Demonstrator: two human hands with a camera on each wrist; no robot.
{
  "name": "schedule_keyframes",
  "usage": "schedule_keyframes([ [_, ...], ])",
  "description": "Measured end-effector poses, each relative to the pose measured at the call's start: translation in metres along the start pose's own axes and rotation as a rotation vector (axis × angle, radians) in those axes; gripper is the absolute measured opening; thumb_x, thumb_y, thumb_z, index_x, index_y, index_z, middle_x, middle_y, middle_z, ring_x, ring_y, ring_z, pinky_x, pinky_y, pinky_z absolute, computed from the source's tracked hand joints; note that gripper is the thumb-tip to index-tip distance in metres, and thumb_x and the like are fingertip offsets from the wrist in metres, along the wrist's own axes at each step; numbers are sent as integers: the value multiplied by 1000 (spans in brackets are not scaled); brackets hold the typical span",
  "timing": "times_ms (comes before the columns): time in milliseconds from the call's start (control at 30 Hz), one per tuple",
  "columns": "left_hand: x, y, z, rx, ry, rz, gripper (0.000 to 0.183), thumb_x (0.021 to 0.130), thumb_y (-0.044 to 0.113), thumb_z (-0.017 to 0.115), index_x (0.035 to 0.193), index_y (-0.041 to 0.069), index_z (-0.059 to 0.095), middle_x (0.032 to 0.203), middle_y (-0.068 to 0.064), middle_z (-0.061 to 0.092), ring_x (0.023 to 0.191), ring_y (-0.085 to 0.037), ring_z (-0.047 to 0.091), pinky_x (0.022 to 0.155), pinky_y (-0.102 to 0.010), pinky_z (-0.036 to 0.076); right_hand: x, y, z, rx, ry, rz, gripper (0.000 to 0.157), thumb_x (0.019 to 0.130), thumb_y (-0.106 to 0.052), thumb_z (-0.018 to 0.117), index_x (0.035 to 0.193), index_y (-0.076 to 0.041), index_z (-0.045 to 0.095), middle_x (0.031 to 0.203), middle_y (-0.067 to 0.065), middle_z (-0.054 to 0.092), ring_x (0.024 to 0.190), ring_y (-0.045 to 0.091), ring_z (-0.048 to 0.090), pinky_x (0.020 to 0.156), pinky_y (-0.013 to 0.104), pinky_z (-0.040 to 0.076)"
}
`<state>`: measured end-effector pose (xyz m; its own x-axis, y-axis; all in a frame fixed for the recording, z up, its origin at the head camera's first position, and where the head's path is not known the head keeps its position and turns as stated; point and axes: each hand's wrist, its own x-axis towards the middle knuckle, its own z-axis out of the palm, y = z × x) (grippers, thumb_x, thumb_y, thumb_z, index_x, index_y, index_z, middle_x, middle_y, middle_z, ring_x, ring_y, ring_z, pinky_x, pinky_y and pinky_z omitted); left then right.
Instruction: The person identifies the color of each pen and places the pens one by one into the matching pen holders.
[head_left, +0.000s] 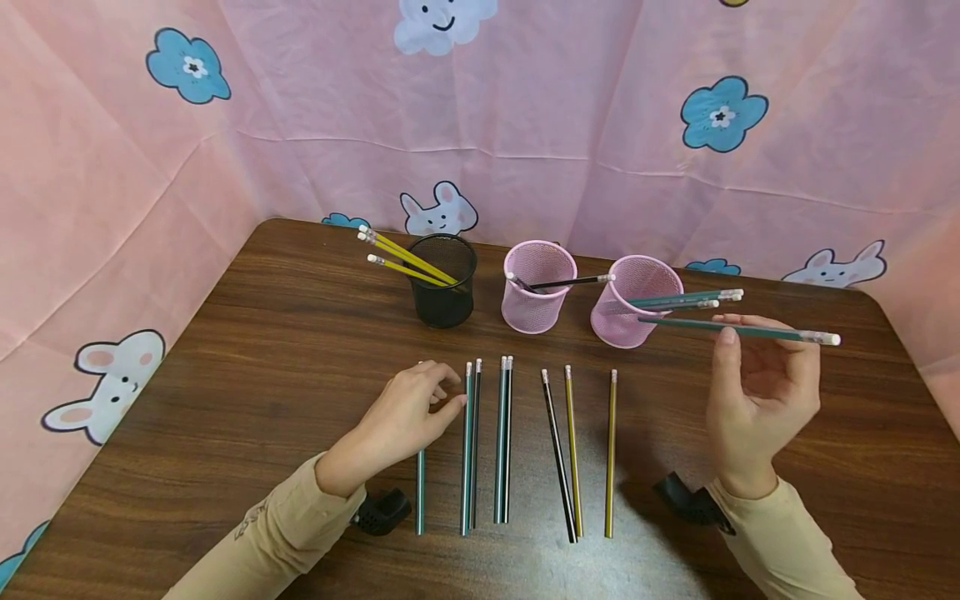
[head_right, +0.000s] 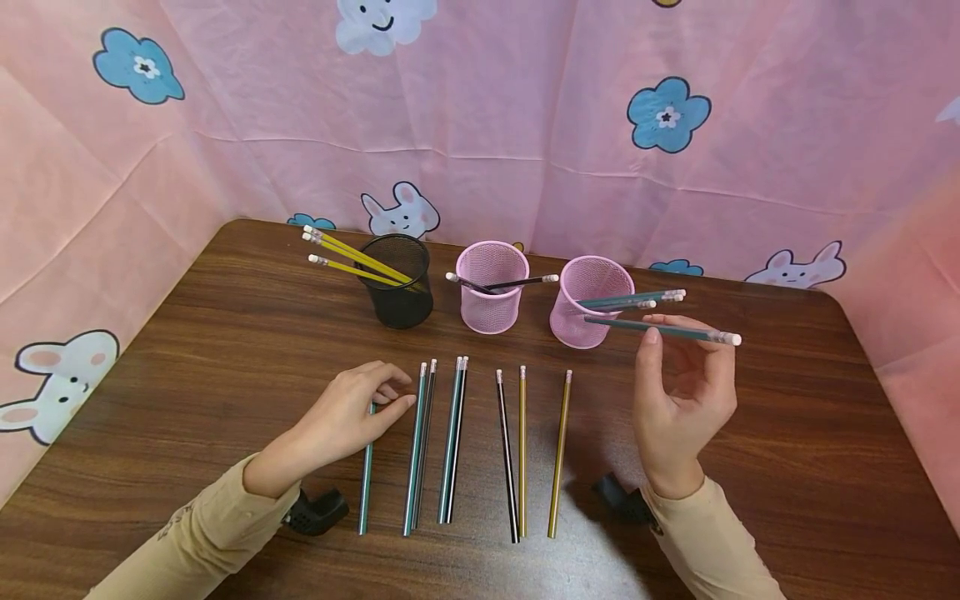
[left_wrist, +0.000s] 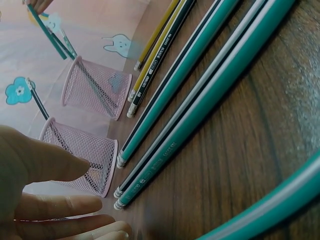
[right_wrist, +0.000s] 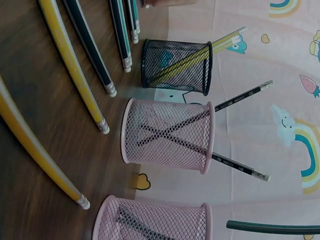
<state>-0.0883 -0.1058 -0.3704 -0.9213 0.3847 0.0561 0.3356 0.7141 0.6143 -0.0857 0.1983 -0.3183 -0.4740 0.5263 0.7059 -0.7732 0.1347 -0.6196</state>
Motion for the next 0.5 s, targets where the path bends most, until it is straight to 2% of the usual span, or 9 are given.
schedule_keyframes([
  [200, -1, 0, 0, 3, 5, 2, 16, 89, 14, 67, 100, 3, 66, 97, -12, 66, 83, -22, 66, 73, -35, 54, 3, 8, 2, -101, -26, -14, 18, 80, 13, 61, 97, 19, 58, 93, 17, 65, 86, 21, 67, 81, 24, 53],
  [300, -1, -1, 0, 1, 3, 2, 16, 89, 14, 67, 101, 3, 66, 98, -12, 67, 84, -22, 66, 73, -35, 54, 3, 13, 4, -153, -52, -30, 18, 80, 11, 62, 96, 19, 59, 93, 13, 66, 86, 19, 67, 81, 23, 53],
  [433, -2, -1, 0, 2, 4, 0, 16, 89, 14, 67, 101, 3, 66, 98, -12, 67, 84, -22, 66, 73, -35, 54, 4, 18, 10, -308, -132, -114, 18, 81, 5, 63, 93, 18, 60, 92, 11, 67, 86, 12, 65, 80, 19, 52],
  [500, -2, -1, 0, 4, 5, 0, 16, 89, 14, 67, 101, 3, 66, 98, -12, 67, 83, -22, 66, 73, -35, 54, 3, 21, 13, -384, -181, -164, 18, 81, 2, 63, 93, 16, 61, 90, 15, 66, 87, 11, 64, 80, 17, 51],
])
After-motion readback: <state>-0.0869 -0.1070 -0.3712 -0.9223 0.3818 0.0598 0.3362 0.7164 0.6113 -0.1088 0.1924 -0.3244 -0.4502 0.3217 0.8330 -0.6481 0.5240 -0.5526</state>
